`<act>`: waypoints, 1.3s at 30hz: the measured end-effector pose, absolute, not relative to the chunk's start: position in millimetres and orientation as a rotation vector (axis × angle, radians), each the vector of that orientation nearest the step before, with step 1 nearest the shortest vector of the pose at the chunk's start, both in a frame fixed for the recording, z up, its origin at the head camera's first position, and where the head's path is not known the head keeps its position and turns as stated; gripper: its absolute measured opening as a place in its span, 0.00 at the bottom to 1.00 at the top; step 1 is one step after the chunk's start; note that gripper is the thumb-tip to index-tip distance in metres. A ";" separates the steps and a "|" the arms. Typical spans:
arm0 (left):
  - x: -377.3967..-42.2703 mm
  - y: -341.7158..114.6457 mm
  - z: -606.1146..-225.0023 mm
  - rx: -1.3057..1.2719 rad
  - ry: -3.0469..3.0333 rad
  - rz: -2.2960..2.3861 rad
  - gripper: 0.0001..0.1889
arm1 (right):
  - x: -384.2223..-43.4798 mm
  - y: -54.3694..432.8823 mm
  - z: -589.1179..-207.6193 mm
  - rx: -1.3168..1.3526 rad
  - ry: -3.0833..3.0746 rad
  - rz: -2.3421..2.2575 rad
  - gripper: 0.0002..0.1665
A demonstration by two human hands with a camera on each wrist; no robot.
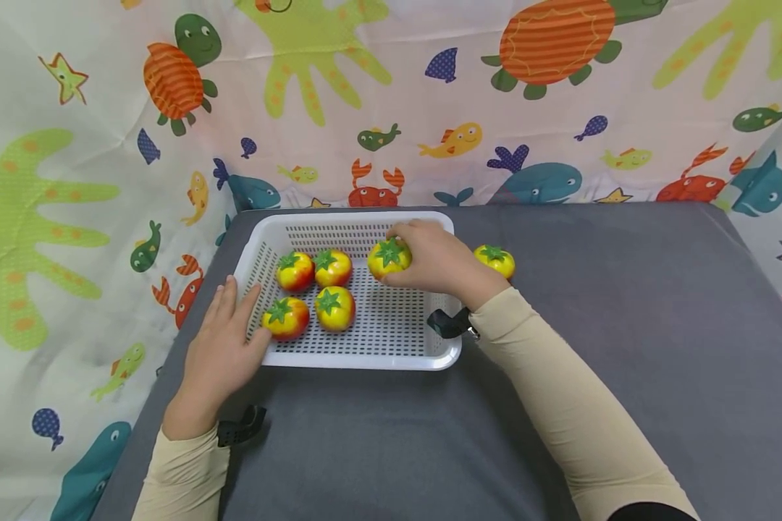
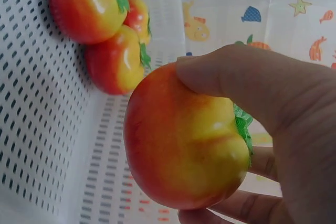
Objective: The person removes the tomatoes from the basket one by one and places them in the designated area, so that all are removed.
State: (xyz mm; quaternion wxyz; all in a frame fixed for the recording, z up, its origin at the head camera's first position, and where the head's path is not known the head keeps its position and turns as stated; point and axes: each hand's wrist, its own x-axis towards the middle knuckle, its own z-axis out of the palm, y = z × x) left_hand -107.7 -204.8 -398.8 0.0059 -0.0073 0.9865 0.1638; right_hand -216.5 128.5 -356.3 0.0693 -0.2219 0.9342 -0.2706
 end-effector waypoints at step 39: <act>-106.5 -204.7 -397.9 -0.033 3.101 0.507 0.41 | -200.8 203.2 -318.3 -0.480 2.917 -0.739 0.44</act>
